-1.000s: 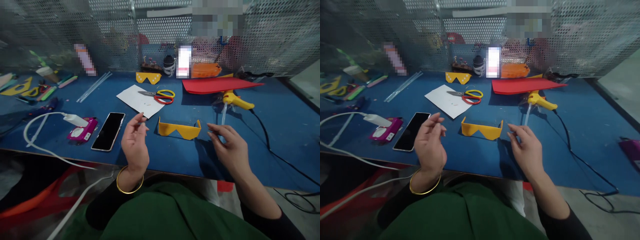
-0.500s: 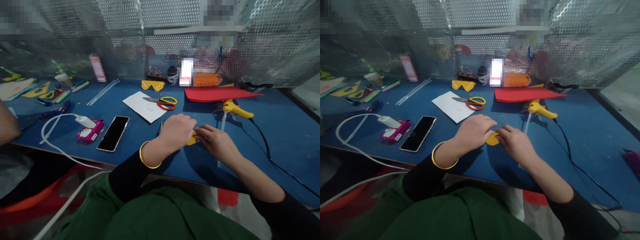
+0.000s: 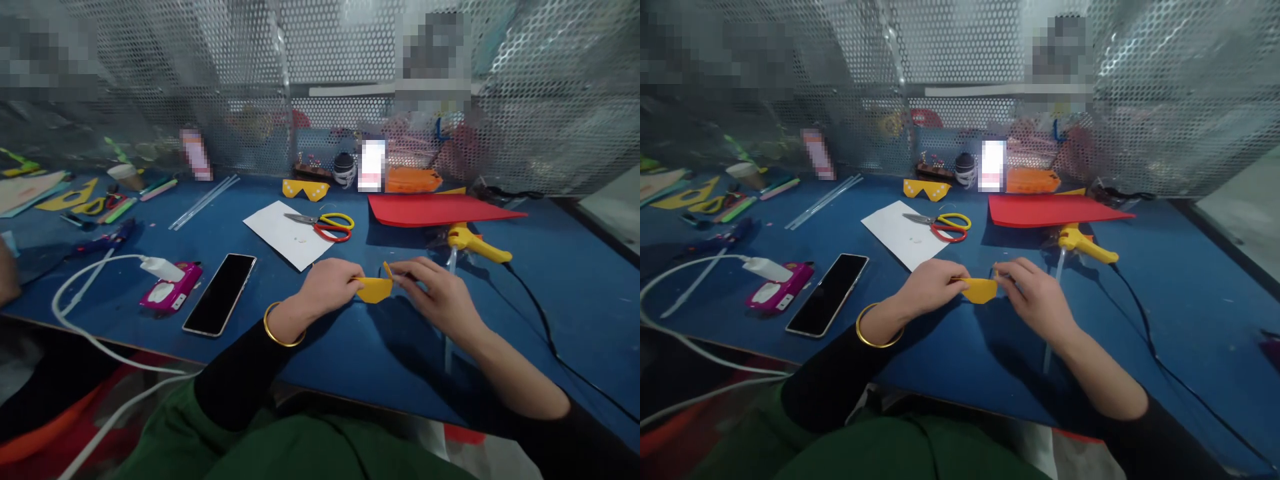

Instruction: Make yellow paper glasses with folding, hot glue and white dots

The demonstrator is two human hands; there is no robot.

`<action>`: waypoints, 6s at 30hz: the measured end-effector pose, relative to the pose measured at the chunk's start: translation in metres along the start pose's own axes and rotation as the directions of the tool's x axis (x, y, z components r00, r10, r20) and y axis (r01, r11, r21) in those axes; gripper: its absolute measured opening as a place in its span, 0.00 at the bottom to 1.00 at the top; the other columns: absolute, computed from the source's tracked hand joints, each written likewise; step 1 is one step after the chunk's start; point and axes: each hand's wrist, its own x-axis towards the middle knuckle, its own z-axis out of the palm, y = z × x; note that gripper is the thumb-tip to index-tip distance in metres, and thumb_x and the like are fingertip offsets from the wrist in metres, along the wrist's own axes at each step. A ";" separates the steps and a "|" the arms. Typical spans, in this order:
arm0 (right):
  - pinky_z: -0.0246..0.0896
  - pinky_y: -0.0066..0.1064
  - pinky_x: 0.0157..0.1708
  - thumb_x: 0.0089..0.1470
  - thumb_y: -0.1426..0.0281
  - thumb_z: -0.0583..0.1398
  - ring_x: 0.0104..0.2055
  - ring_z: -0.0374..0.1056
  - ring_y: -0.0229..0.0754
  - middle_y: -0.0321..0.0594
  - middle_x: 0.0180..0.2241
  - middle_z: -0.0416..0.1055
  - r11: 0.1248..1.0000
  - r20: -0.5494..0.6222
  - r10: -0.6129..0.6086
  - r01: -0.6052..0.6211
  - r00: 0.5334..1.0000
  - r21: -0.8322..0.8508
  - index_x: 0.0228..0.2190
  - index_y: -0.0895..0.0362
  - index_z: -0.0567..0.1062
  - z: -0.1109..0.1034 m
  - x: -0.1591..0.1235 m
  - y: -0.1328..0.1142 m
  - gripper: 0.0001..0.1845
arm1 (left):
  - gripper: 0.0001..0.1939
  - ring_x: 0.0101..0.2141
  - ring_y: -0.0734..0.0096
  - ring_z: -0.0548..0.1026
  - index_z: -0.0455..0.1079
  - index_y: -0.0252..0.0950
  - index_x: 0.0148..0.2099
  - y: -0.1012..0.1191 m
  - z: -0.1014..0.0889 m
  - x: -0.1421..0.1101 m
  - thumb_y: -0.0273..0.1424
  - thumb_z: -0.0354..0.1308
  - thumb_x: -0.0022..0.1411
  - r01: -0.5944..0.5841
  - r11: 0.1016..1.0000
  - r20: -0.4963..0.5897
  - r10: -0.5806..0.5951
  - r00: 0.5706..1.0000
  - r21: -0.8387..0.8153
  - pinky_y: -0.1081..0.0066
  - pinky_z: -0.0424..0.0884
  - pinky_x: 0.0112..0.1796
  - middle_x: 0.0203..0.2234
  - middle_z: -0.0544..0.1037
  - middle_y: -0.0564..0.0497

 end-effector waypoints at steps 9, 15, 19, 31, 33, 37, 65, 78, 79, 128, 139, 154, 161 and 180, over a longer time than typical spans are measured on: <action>0.60 0.43 0.33 0.56 0.69 0.59 0.41 0.75 0.59 0.67 0.48 0.76 0.667 -0.259 0.315 -0.407 0.913 -0.624 0.49 0.62 0.77 -0.053 0.001 0.086 0.20 | 0.08 0.33 0.60 0.77 0.79 0.40 0.35 -0.005 0.008 0.000 0.28 0.57 0.60 -0.056 0.998 0.000 0.056 0.998 -0.009 0.66 0.67 0.35 0.31 0.82 0.48; 0.56 0.43 0.37 0.56 0.74 0.55 0.42 0.74 0.59 0.65 0.46 0.77 0.620 -0.075 0.402 -0.332 0.912 -0.711 0.50 0.64 0.75 -0.055 0.008 0.109 0.21 | 0.12 0.39 0.61 0.79 0.79 0.39 0.42 0.000 0.005 -0.001 0.28 0.53 0.65 -0.056 0.986 0.105 0.040 0.994 0.157 0.67 0.69 0.38 0.38 0.84 0.48; 0.56 0.43 0.39 0.58 0.74 0.52 0.47 0.73 0.60 0.66 0.55 0.72 0.624 -0.002 0.434 -0.303 0.901 -0.721 0.55 0.68 0.71 -0.053 0.013 0.109 0.24 | 0.13 0.42 0.61 0.79 0.78 0.38 0.44 0.003 0.002 -0.001 0.28 0.52 0.67 -0.042 0.979 0.152 0.012 0.988 0.198 0.66 0.70 0.41 0.40 0.84 0.49; 0.55 0.38 0.40 0.65 0.72 0.49 0.49 0.70 0.51 0.63 0.55 0.71 0.651 -0.036 0.466 -0.370 0.884 -0.662 0.57 0.69 0.72 -0.061 0.018 0.099 0.25 | 0.12 0.41 0.61 0.79 0.79 0.37 0.43 0.005 0.003 -0.002 0.28 0.53 0.66 -0.056 0.987 0.132 0.037 0.991 0.148 0.65 0.68 0.40 0.39 0.84 0.48; 0.55 0.38 0.40 0.66 0.71 0.49 0.48 0.70 0.51 0.62 0.53 0.72 0.632 -0.068 0.474 -0.393 0.878 -0.667 0.56 0.69 0.74 -0.064 0.016 0.092 0.25 | 0.12 0.39 0.63 0.78 0.79 0.37 0.42 0.006 -0.001 -0.003 0.28 0.53 0.65 -0.048 0.995 0.096 0.040 0.995 0.084 0.66 0.67 0.38 0.38 0.84 0.49; 0.51 0.39 0.33 0.65 0.65 0.51 0.39 0.70 0.49 0.61 0.50 0.74 0.567 -0.150 0.514 -0.466 0.845 -0.679 0.52 0.68 0.77 -0.074 0.010 0.077 0.25 | 0.09 0.33 0.68 0.76 0.79 0.37 0.38 0.010 -0.011 -0.006 0.30 0.57 0.62 0.028 0.982 0.024 -0.024 0.999 -0.188 0.69 0.65 0.34 0.33 0.83 0.50; 0.57 0.27 0.22 0.39 0.64 0.74 0.21 0.59 0.30 0.32 0.26 0.71 0.390 0.081 0.603 -0.382 0.793 0.838 0.31 0.55 0.76 -0.014 0.045 -0.037 0.18 | 0.08 0.24 0.77 0.77 0.76 0.34 0.36 0.022 -0.010 -0.009 0.32 0.68 0.54 0.090 0.429 -0.069 -0.342 0.937 -0.899 0.76 0.72 0.29 0.27 0.78 0.54; 0.52 0.29 0.19 0.42 0.60 0.74 0.18 0.55 0.34 0.26 0.15 0.59 0.367 0.178 0.595 -0.463 0.783 0.807 0.29 0.52 0.72 0.006 0.028 -0.037 0.18 | 0.07 0.31 0.73 0.79 0.77 0.33 0.39 0.024 0.005 -0.009 0.30 0.64 0.58 0.099 0.493 -0.054 -0.286 0.957 -0.865 0.74 0.75 0.34 0.32 0.81 0.50; 0.52 0.29 0.19 0.43 0.59 0.74 0.18 0.55 0.34 0.26 0.15 0.59 0.364 0.198 0.589 -0.476 0.784 0.801 0.29 0.52 0.72 0.006 0.026 -0.037 0.18 | 0.08 0.32 0.73 0.79 0.78 0.33 0.41 0.024 0.005 -0.009 0.30 0.64 0.58 0.094 0.479 -0.049 -0.278 0.959 -0.873 0.74 0.76 0.33 0.33 0.81 0.49; 0.56 0.32 0.23 0.57 0.48 0.63 0.24 0.64 0.39 0.32 0.24 0.68 0.975 -0.057 0.190 -0.181 0.980 0.131 0.29 0.49 0.70 -0.016 0.004 -0.044 0.19 | 0.07 0.32 0.72 0.78 0.78 0.34 0.37 0.022 -0.003 -0.010 0.31 0.64 0.57 0.020 0.456 -0.162 -0.356 0.920 -0.890 0.71 0.76 0.38 0.31 0.82 0.50; 0.53 0.31 0.22 0.61 0.44 0.57 0.23 0.62 0.37 0.31 0.24 0.66 0.987 -0.087 0.163 -0.162 0.983 0.017 0.30 0.50 0.67 -0.013 0.003 -0.046 0.24 | 0.05 0.31 0.73 0.77 0.78 0.34 0.37 0.024 -0.002 -0.010 0.29 0.64 0.57 0.006 0.425 -0.163 -0.361 0.918 -0.905 0.72 0.75 0.37 0.29 0.81 0.51; 0.52 0.31 0.22 0.59 0.40 0.56 0.22 0.61 0.37 0.30 0.23 0.64 0.984 -0.080 0.178 -0.179 0.981 -0.004 0.29 0.50 0.66 -0.014 0.002 -0.045 0.26 | 0.05 0.31 0.74 0.78 0.78 0.34 0.37 0.024 -0.002 -0.009 0.28 0.64 0.57 0.000 0.420 -0.167 -0.363 0.917 -0.907 0.74 0.75 0.37 0.29 0.82 0.52; 0.54 0.32 0.23 0.58 0.37 0.54 0.23 0.62 0.38 0.31 0.24 0.65 0.974 -0.061 0.226 -0.227 0.972 -0.015 0.29 0.50 0.65 -0.015 0.003 -0.050 0.29 | 0.06 0.31 0.73 0.78 0.78 0.34 0.37 0.024 -0.001 -0.009 0.31 0.63 0.59 -0.004 0.439 -0.179 -0.357 0.917 -0.898 0.73 0.76 0.37 0.29 0.81 0.51; 0.49 0.30 0.22 0.60 0.41 0.56 0.21 0.57 0.36 0.29 0.22 0.62 0.984 -0.111 0.175 -0.177 0.978 -0.008 0.27 0.51 0.64 -0.014 0.007 -0.053 0.27 | 0.06 0.31 0.72 0.79 0.78 0.34 0.37 0.024 -0.002 -0.009 0.31 0.64 0.57 0.001 0.440 -0.176 -0.361 0.916 -0.898 0.72 0.76 0.38 0.30 0.82 0.50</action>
